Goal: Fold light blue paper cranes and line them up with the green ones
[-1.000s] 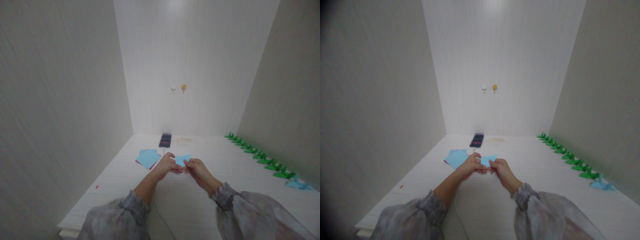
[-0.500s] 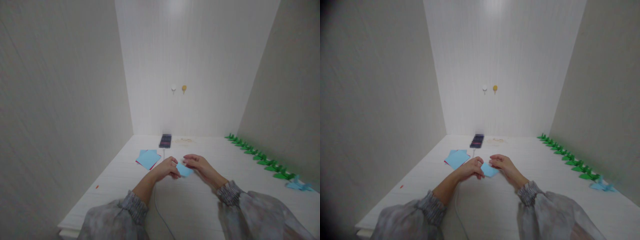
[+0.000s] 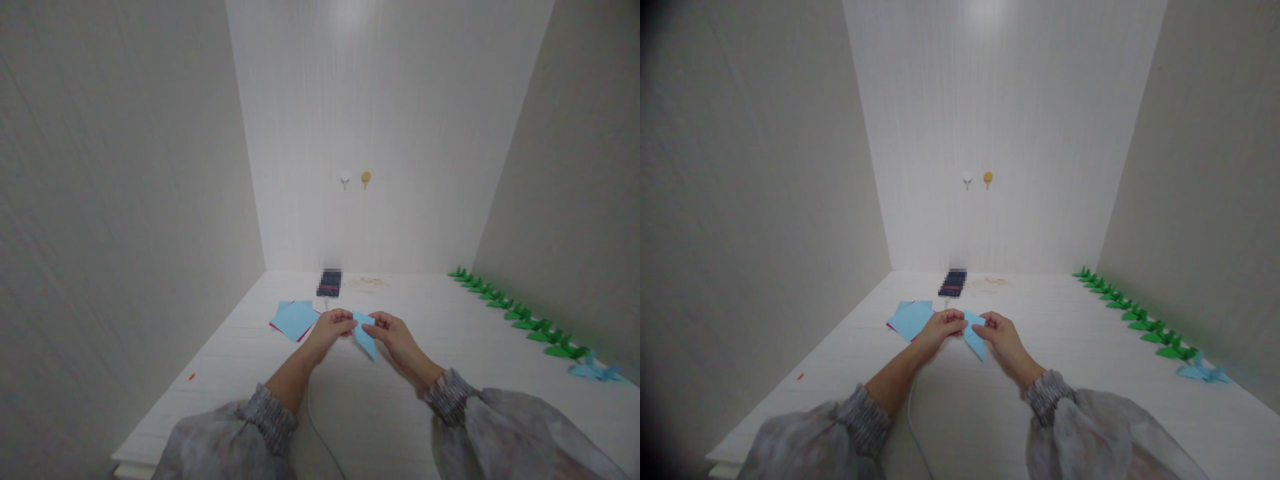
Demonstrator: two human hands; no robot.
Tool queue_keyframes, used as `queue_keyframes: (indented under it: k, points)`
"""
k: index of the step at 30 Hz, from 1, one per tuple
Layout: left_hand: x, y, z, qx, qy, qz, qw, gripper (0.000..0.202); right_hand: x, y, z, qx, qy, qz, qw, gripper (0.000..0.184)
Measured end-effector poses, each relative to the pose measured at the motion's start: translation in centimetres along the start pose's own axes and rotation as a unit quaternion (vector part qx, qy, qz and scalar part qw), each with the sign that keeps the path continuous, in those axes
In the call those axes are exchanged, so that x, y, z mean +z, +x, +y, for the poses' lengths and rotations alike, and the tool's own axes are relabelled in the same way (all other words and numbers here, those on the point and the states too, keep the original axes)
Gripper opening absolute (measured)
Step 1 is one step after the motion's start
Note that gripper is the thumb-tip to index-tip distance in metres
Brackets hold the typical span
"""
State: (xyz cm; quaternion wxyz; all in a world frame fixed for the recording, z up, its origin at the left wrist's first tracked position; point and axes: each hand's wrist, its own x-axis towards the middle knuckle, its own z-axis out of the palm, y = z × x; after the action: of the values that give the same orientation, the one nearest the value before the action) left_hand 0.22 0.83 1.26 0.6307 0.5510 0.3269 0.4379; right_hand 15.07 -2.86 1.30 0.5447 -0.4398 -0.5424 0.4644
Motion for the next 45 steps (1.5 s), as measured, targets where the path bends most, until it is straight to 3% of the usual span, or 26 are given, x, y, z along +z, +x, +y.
queue_keyframes:
  k: [7, 11, 18, 22, 33, 40, 45]
  points:
    - [0.4, 0.3, -0.3, -0.039, -0.038, 0.009, 0.998, 0.028, -0.2, 0.1, 0.5, -0.080, -0.151, 0.022, 0.985, 0.028]
    - [0.8, 0.4, -0.2, -0.056, -0.007, 0.003, 0.998, 0.027, -0.6, 0.1, 0.3, -0.146, -0.282, 0.058, 0.947, 0.026]
    - [1.0, 0.2, -0.1, -0.056, -0.016, -0.025, 0.998, 0.029, -0.6, -0.4, -0.5, -0.209, -0.431, 0.050, 0.877, 0.023]
    - [1.1, 0.2, 0.0, -0.059, -0.013, -0.015, 0.998, 0.028, -0.2, -0.7, -1.0, -0.251, -0.441, 0.040, 0.861, 0.022]
    - [1.8, -0.1, 0.9, -0.054, -0.015, 0.036, 0.998, 0.026, 0.0, -0.5, -0.8, -0.276, -0.422, -0.015, 0.863, 0.029]
    - [1.7, 0.2, 0.5, -0.043, -0.023, 0.033, 0.998, 0.027, 0.0, -0.4, -0.7, -0.262, -0.466, -0.048, 0.844, 0.032]
    - [1.5, 0.3, 0.5, -0.055, 0.001, 0.050, 0.997, 0.027, -0.3, -0.3, -0.4, -0.306, -0.474, -0.058, 0.823, 0.034]
